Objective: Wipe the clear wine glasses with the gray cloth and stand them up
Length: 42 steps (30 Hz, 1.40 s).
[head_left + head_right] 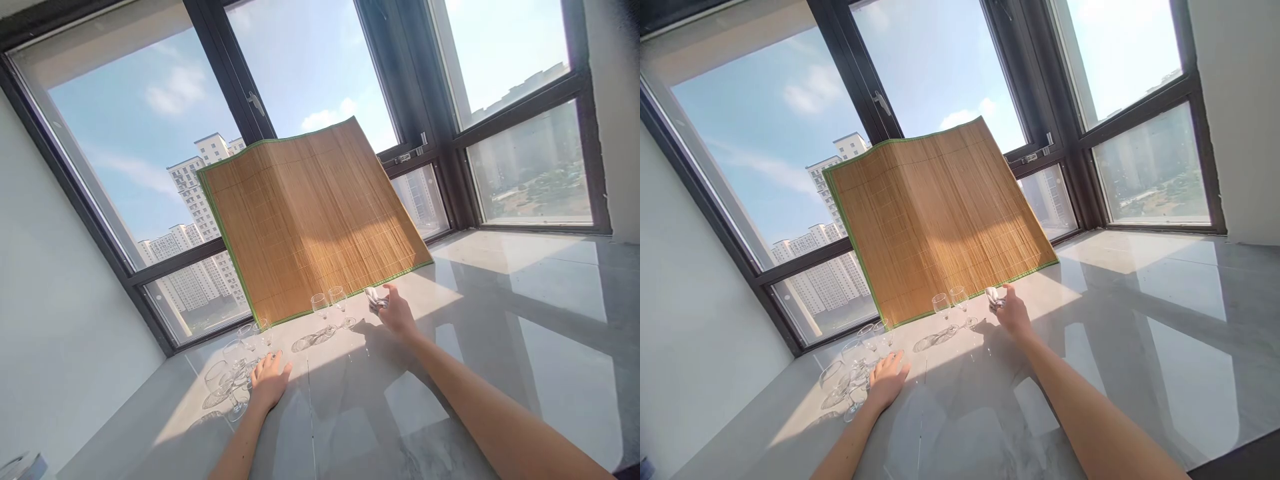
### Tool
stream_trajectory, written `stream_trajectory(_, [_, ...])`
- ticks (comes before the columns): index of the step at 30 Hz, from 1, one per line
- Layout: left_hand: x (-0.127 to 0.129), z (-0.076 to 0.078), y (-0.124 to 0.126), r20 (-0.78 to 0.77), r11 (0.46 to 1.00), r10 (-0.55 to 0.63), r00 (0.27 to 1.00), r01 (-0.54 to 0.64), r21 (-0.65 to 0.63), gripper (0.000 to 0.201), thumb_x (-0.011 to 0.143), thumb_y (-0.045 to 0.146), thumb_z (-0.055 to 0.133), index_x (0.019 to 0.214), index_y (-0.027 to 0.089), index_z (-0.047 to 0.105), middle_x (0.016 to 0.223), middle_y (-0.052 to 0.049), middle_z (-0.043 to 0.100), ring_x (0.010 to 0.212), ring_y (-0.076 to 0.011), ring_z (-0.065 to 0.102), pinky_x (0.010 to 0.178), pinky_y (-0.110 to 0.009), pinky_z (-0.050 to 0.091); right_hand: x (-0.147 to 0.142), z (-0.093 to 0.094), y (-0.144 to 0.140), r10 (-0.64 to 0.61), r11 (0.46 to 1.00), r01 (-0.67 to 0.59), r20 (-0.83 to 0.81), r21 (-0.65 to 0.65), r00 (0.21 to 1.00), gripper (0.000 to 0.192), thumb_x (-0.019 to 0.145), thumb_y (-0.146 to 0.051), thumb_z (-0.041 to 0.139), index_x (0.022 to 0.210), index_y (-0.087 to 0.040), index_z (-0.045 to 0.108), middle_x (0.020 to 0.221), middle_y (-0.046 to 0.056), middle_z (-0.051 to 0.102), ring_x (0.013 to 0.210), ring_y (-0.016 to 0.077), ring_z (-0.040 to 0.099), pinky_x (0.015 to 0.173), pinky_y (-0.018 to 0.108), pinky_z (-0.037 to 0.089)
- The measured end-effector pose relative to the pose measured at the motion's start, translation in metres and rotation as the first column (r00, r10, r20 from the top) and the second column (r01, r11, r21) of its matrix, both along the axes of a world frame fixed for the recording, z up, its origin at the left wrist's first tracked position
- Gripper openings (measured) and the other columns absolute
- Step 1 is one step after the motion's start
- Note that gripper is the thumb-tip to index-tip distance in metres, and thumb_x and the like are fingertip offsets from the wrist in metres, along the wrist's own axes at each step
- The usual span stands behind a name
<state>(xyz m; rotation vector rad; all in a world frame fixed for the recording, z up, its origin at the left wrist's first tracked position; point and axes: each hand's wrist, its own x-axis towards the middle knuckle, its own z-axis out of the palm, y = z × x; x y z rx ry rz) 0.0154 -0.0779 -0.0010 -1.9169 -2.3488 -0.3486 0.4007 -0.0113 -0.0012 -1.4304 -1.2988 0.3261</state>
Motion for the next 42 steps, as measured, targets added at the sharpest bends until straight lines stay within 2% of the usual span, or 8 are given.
stream_trajectory(5, [0.009, 0.007, -0.017, -0.028, 0.958, -0.205, 0.978, 0.207, 0.197, 0.043, 0.088, 0.042, 0.039, 0.117, 0.02, 0.061, 0.124, -0.011, 0.059, 0.119, -0.0284, 0.05, 0.103, -0.046, 0.036, -0.001, 0.002, -0.001, -0.005, 1.0, 0.005, -0.006, 0.003, 1.0, 0.062, 0.07, -0.008, 0.05, 0.13, -0.019, 0.039, 0.082, 0.004, 0.061, 0.073, 0.0191, 0.058, 0.061, 0.025, 0.039])
stream_trajectory(9, [0.029, 0.022, -0.021, -0.075, 0.851, -0.513, 0.855, 0.518, 0.085, 0.043, 0.086, 0.039, 0.046, 0.125, 0.024, 0.057, 0.133, -0.008, 0.053, 0.123, -0.0267, 0.046, 0.104, -0.043, 0.037, -0.004, 0.002, -0.002, -0.003, 1.0, 0.003, -0.01, -0.017, 1.0, 0.062, 0.073, -0.009, 0.05, 0.132, -0.019, 0.038, 0.085, 0.005, 0.062, 0.075, 0.0192, 0.059, 0.061, 0.025, 0.039])
stream_trajectory(13, [0.066, 0.027, -0.002, -0.087, 0.786, -0.619, 0.781, 0.615, -0.063, 0.055, 0.086, 0.042, 0.047, 0.141, 0.031, 0.044, 0.15, -0.006, 0.038, 0.135, -0.0279, 0.035, 0.111, -0.044, 0.029, -0.007, 0.002, -0.002, 0.014, 1.0, -0.014, 0.0, -0.028, 1.0, 0.061, 0.074, -0.009, 0.05, 0.133, -0.019, 0.038, 0.086, 0.006, 0.063, 0.075, 0.0192, 0.06, 0.06, 0.024, 0.039])
stream_trajectory(19, [0.12, 0.011, 0.033, 0.051, 0.85, -0.511, 0.858, 0.513, -0.119, 0.065, 0.088, 0.052, 0.042, 0.15, 0.034, 0.029, 0.161, -0.002, 0.016, 0.144, -0.0294, 0.021, 0.117, -0.047, 0.017, -0.007, 0.002, -0.002, 0.01, 1.0, -0.01, 0.007, -0.011, 1.0, 0.062, 0.072, -0.009, 0.052, 0.132, -0.019, 0.04, 0.084, 0.005, 0.065, 0.074, 0.0192, 0.061, 0.06, 0.024, 0.04])
stream_trajectory(28, [0.122, 0.012, 0.009, 0.036, 0.85, -0.514, 0.857, 0.515, -0.113, 0.059, 0.09, 0.055, 0.036, 0.143, 0.031, 0.045, 0.154, -0.004, 0.036, 0.141, -0.0291, 0.028, 0.116, -0.048, 0.022, -0.006, 0.003, -0.003, 0.008, 1.0, -0.008, -0.007, -0.008, 1.0, 0.059, 0.074, -0.012, 0.051, 0.132, -0.02, 0.04, 0.086, 0.005, 0.065, 0.076, 0.0192, 0.061, 0.061, 0.025, 0.04])
stream_trajectory(32, [0.103, 0.006, -0.042, 0.013, 0.831, -0.555, 0.832, 0.555, -0.044, 0.054, 0.089, 0.054, 0.038, 0.138, 0.033, 0.05, 0.148, -0.004, 0.043, 0.138, -0.0288, 0.032, 0.116, -0.049, 0.023, -0.006, 0.004, -0.005, 0.007, 1.0, -0.007, 0.013, -0.016, 1.0, 0.057, 0.075, -0.012, 0.051, 0.131, -0.019, 0.04, 0.084, 0.005, 0.064, 0.075, 0.019, 0.06, 0.06, 0.024, 0.038])
stream_trajectory(36, [0.061, -0.004, -0.081, 0.03, 0.926, -0.377, 0.926, 0.378, -0.021, 0.055, 0.091, 0.056, 0.034, 0.138, 0.034, 0.05, 0.149, -0.003, 0.043, 0.139, -0.0294, 0.031, 0.116, -0.051, 0.019, -0.005, 0.005, -0.006, 0.003, 1.0, -0.003, 0.027, -0.02, 1.0, 0.059, 0.073, -0.01, 0.05, 0.13, -0.02, 0.039, 0.084, 0.004, 0.062, 0.075, 0.0185, 0.059, 0.062, 0.024, 0.038])
stream_trajectory(42, [0.014, -0.007, -0.075, -0.019, 0.996, -0.081, 0.996, 0.08, -0.049, 0.055, 0.092, 0.054, 0.031, 0.137, 0.028, 0.049, 0.149, -0.009, 0.041, 0.141, -0.0319, 0.028, 0.114, -0.057, 0.016, -0.004, 0.002, -0.004, 0.032, 0.999, -0.032, 0.003, -0.023, 0.999, 0.062, 0.072, -0.009, 0.051, 0.132, -0.018, 0.038, 0.083, 0.004, 0.062, 0.073, 0.018, 0.059, 0.062, 0.024, 0.039])
